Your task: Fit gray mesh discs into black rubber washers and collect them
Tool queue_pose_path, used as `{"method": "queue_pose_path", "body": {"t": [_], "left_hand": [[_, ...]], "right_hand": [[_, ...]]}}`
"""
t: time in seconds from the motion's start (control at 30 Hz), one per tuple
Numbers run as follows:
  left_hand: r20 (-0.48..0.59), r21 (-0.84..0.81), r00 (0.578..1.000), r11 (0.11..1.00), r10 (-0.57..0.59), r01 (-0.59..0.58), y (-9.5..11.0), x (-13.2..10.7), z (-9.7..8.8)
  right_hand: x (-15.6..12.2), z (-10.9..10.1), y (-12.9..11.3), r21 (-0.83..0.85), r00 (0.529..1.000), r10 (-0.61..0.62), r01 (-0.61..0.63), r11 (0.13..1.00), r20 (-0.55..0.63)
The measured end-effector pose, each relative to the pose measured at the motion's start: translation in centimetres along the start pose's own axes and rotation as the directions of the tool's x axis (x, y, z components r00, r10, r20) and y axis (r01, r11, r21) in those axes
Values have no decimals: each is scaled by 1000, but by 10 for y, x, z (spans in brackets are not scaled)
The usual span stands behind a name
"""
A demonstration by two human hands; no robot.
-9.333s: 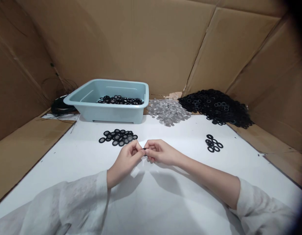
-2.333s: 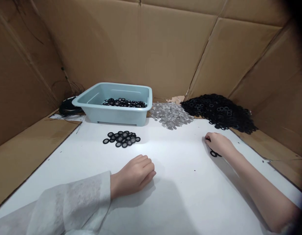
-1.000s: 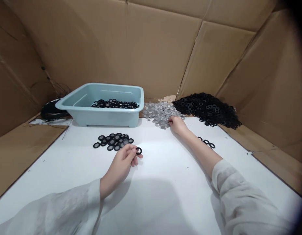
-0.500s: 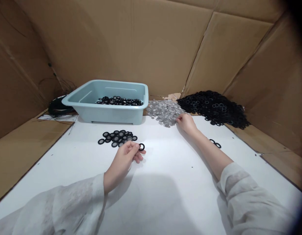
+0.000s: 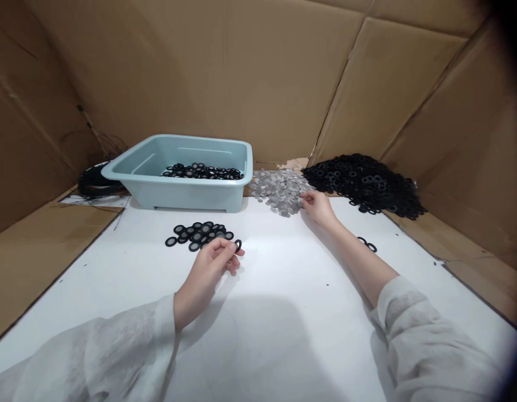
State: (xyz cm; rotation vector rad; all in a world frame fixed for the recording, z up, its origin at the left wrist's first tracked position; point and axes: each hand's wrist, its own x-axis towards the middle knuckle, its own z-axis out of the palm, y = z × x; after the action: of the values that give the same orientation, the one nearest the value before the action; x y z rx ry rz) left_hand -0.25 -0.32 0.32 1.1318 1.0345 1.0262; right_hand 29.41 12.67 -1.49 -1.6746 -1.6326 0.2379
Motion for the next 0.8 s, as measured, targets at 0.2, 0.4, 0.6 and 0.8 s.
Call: {"method": "queue_pose_path", "body": {"t": [0.2,0.4,0.6,0.8], "left_hand": [[-14,58,1000,998,14,-14,-1,0,0],[-60,121,998,993,16,-9,2,0,2],[-74,266,997,964,28,-7,8,-2,3],[-86,319,993,946,86,-54,10,-3,4]], "right_hand": [[1,1,0,111,1000,17,-14,994,-21],[1,2,-2,208,999,38,-32,978,-26],[-1,1,-6,331,993,113,-113,937,19],[-7,-6,-34,450,979,167,-202,870,115]]}}
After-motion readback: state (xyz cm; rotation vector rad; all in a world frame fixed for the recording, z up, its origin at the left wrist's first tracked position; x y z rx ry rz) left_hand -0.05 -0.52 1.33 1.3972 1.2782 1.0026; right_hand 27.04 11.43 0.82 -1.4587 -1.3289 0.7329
